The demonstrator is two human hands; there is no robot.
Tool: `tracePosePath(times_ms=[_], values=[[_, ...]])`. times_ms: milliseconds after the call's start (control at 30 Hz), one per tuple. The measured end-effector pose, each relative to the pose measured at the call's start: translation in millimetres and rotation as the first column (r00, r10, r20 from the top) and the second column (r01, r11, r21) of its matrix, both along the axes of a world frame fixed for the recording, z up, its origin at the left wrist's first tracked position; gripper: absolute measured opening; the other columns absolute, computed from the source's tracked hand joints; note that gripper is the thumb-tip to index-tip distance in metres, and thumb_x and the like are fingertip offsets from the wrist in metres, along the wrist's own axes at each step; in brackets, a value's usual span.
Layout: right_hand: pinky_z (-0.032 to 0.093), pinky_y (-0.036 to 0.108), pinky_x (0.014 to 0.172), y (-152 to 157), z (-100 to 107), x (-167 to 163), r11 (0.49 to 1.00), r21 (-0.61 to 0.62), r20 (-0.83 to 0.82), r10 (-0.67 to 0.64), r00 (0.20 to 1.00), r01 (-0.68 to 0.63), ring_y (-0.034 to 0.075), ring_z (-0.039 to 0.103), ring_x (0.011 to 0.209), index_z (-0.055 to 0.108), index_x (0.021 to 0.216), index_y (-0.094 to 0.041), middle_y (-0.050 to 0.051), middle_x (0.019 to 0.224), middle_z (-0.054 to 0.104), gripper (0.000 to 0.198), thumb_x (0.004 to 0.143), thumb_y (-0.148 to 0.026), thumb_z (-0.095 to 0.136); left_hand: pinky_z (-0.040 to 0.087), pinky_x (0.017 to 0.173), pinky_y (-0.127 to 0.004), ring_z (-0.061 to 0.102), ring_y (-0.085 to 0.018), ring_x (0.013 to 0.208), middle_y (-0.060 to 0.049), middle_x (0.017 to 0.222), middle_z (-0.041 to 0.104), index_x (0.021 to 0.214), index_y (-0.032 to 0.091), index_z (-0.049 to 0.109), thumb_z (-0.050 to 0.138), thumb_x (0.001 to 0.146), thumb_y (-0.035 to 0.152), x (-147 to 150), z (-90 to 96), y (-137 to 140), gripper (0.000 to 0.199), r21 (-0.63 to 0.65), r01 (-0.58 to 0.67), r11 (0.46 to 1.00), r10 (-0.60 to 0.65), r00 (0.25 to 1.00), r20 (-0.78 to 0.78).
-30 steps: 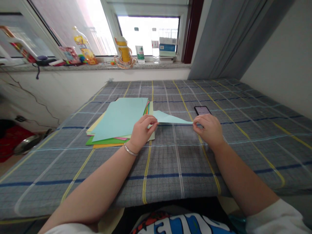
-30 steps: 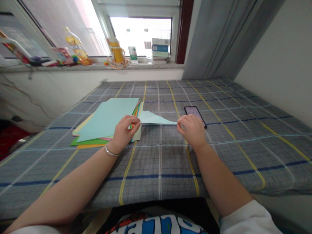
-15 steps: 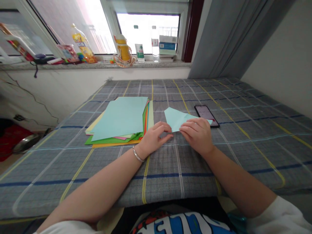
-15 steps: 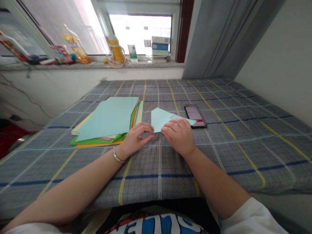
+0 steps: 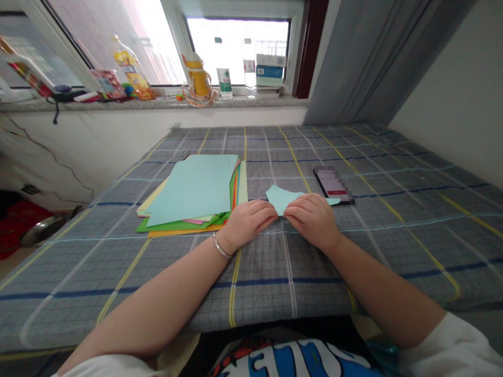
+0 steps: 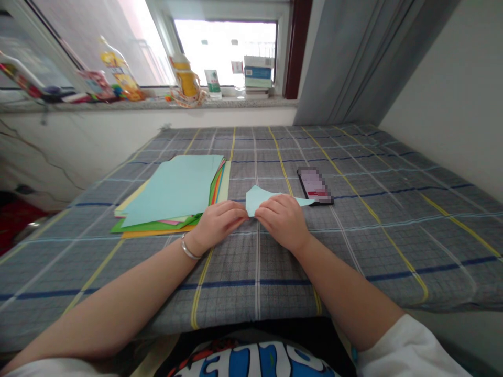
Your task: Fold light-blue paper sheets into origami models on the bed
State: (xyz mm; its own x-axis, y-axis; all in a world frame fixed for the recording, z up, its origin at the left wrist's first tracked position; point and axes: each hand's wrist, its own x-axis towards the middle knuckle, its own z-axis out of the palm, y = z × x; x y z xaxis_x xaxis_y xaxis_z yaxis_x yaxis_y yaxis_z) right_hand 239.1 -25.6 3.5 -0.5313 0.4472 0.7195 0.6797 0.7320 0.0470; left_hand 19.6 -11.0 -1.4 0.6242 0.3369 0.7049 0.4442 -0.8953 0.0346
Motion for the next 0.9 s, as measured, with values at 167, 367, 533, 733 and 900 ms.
tracePosePath(times_ms=[167,367,533,733,900], values=[[0.040,0.033,0.077,-1,-1,-6,0.999,0.048,0.032,0.017,0.999,-0.018,0.016,0.059,0.081,0.066,0.076,-0.023,-0.002,0.082,0.072,0.017,0.092,-0.028,0.061,0.054,0.075,-0.025,0.063,-0.013,0.082,-0.003,0.091,0.068,0.091,0.017,0.059,0.053,0.096,0.023,3,-0.5,-1,0.009,0.036,0.028,0.999,-0.027,0.999,-0.043],[0.039,0.033,0.076,-3,1,-5,0.996,0.082,0.050,0.013,0.999,-0.017,0.016,0.057,0.079,0.067,0.075,-0.023,-0.003,0.080,0.072,0.017,0.091,-0.024,0.061,0.053,0.075,-0.025,0.063,-0.012,0.082,-0.003,0.092,0.069,0.091,0.017,0.059,0.051,0.097,0.024,2,2.0,-1,0.012,0.029,0.040,0.999,-0.037,0.995,-0.091],[0.039,0.033,0.076,-5,2,-4,0.995,0.093,0.066,0.018,0.998,-0.024,0.016,0.056,0.080,0.067,0.074,-0.023,-0.003,0.080,0.072,0.017,0.090,-0.024,0.061,0.052,0.074,-0.023,0.063,-0.012,0.081,-0.002,0.091,0.070,0.091,0.018,0.060,0.052,0.097,0.025,1,5.1,-3,0.013,0.039,0.032,0.999,-0.028,0.994,-0.103],[0.039,0.033,0.077,-6,2,-4,0.994,0.102,0.089,0.022,0.996,-0.031,0.016,0.056,0.081,0.067,0.076,-0.024,-0.003,0.082,0.073,0.016,0.091,-0.023,0.060,0.049,0.070,-0.022,0.063,-0.011,0.077,-0.001,0.090,0.070,0.090,0.018,0.061,0.052,0.097,0.026,-1,8.5,-4,0.015,0.081,0.039,0.996,-0.029,0.993,-0.117],[0.039,0.033,0.076,-7,3,-3,0.994,0.110,0.071,0.003,0.997,-0.011,0.015,0.056,0.079,0.066,0.073,-0.023,-0.004,0.080,0.072,0.017,0.090,-0.021,0.060,0.050,0.071,-0.023,0.063,-0.011,0.078,-0.001,0.089,0.070,0.088,0.019,0.062,0.055,0.096,0.026,-8,7.0,0,0.013,0.054,0.026,0.998,-0.021,0.996,-0.082]])
